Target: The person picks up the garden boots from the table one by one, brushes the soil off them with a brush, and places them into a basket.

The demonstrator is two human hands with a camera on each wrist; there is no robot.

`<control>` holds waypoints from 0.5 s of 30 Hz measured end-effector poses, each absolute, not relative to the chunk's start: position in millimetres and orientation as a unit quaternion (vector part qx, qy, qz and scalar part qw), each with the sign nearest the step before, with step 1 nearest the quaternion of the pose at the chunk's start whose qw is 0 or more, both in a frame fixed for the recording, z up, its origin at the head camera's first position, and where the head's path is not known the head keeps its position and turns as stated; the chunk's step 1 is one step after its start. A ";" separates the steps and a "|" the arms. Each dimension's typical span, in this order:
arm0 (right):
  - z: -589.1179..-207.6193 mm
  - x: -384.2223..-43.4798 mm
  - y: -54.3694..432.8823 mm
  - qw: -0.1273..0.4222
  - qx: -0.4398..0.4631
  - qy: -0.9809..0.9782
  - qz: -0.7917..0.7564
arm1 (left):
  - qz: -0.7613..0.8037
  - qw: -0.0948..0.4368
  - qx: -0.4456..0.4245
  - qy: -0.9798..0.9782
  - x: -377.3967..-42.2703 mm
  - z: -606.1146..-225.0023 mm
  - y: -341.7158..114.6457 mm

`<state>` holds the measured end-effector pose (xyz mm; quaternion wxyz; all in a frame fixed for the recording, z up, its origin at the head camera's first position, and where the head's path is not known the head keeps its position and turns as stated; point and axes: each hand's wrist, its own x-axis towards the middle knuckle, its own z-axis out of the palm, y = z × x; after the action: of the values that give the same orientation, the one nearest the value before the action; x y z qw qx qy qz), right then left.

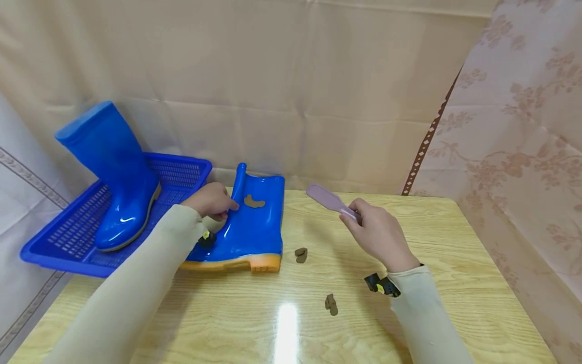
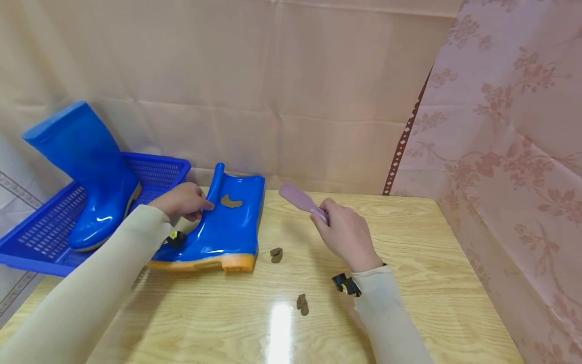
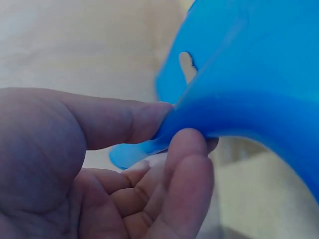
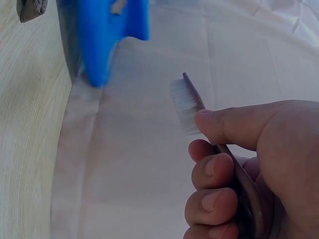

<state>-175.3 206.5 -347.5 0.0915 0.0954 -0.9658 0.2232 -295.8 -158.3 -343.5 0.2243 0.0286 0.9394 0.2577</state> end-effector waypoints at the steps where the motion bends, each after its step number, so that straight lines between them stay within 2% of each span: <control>1: -347.3 -175.2 206.7 0.092 0.096 -0.966 0.222 | 0.266 0.214 0.029 0.940 -293.1 -339.6 -157.3; 6: -346.8 -174.9 207.8 0.096 0.096 -0.965 0.223 | 0.303 0.141 0.047 0.942 -275.4 -323.6 -149.6; 9: -347.2 -175.0 208.2 0.098 0.096 -0.965 0.224 | 0.318 0.077 0.072 0.942 -264.0 -320.7 -143.0; 13: -348.6 -175.7 208.2 0.101 0.097 -0.964 0.225 | 0.346 -0.006 0.102 0.933 -252.7 -330.1 -133.5; 15: -349.5 -176.0 207.9 0.101 0.098 -0.964 0.226 | 0.369 -0.029 0.113 0.922 -248.6 -338.3 -128.6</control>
<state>-176.0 207.9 -349.5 0.1013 0.0980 -0.9639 0.2259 -248.6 -128.6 -338.3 -0.0288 0.1126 0.9221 0.3692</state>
